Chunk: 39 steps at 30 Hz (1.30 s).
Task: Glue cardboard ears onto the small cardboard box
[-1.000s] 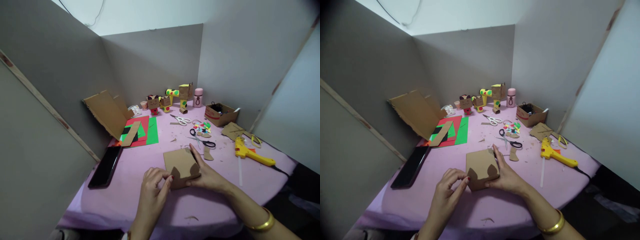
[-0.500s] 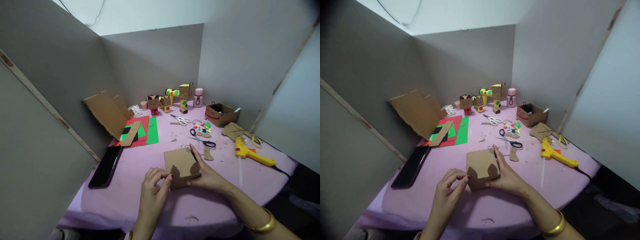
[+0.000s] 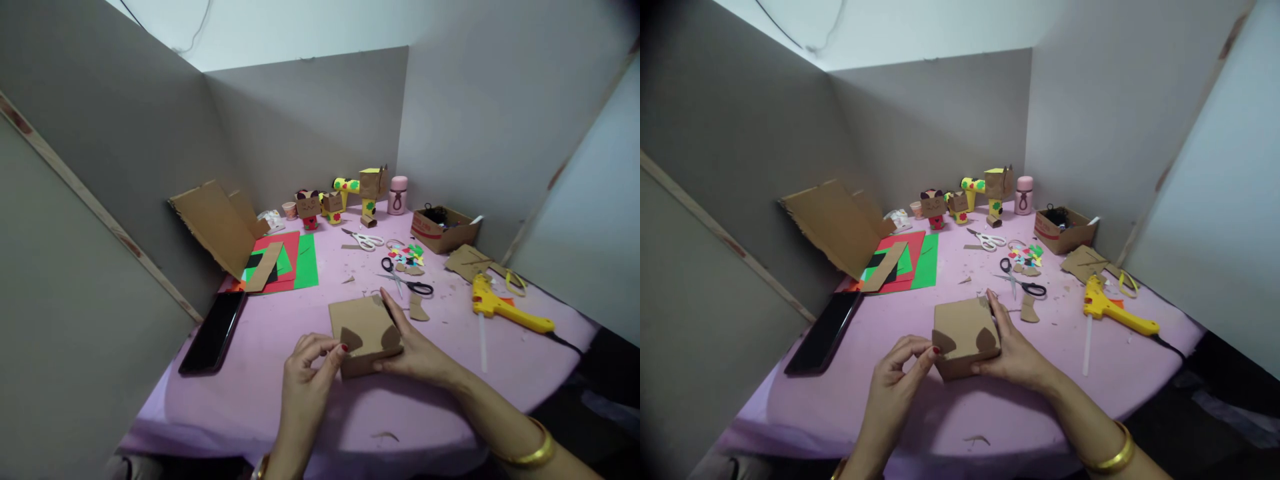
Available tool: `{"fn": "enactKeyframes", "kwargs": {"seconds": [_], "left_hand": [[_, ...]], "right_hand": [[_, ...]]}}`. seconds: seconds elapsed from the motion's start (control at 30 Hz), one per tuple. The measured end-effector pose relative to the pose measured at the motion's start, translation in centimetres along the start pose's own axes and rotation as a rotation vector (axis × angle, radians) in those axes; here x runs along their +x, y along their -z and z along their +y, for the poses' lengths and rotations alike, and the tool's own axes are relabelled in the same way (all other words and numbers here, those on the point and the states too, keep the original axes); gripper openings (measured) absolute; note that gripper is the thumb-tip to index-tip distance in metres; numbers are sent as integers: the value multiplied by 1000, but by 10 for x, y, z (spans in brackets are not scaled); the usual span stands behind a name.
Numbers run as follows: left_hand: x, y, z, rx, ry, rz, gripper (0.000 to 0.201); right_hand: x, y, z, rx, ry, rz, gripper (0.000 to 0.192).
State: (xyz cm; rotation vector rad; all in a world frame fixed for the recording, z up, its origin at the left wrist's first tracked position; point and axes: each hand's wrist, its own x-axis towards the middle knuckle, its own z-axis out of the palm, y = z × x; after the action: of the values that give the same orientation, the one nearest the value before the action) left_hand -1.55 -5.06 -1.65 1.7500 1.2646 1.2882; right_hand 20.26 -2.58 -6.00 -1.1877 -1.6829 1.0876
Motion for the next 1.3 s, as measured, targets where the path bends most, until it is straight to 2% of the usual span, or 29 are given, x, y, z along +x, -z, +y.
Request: {"fn": "enactKeyframes", "kwargs": {"seconds": [0.3, 0.83, 1.3], "left_hand": [[-2, 2, -4, 138, -103, -40, 15], [-2, 10, 8, 381, -201, -67, 15], [0, 12, 15, 502, -243, -90, 14]], "right_hand": [[0, -1, -3, -15, -12, -10, 130], [-1, 0, -7, -53, -20, -3, 131], [0, 0, -6, -28, -21, -3, 133]]}}
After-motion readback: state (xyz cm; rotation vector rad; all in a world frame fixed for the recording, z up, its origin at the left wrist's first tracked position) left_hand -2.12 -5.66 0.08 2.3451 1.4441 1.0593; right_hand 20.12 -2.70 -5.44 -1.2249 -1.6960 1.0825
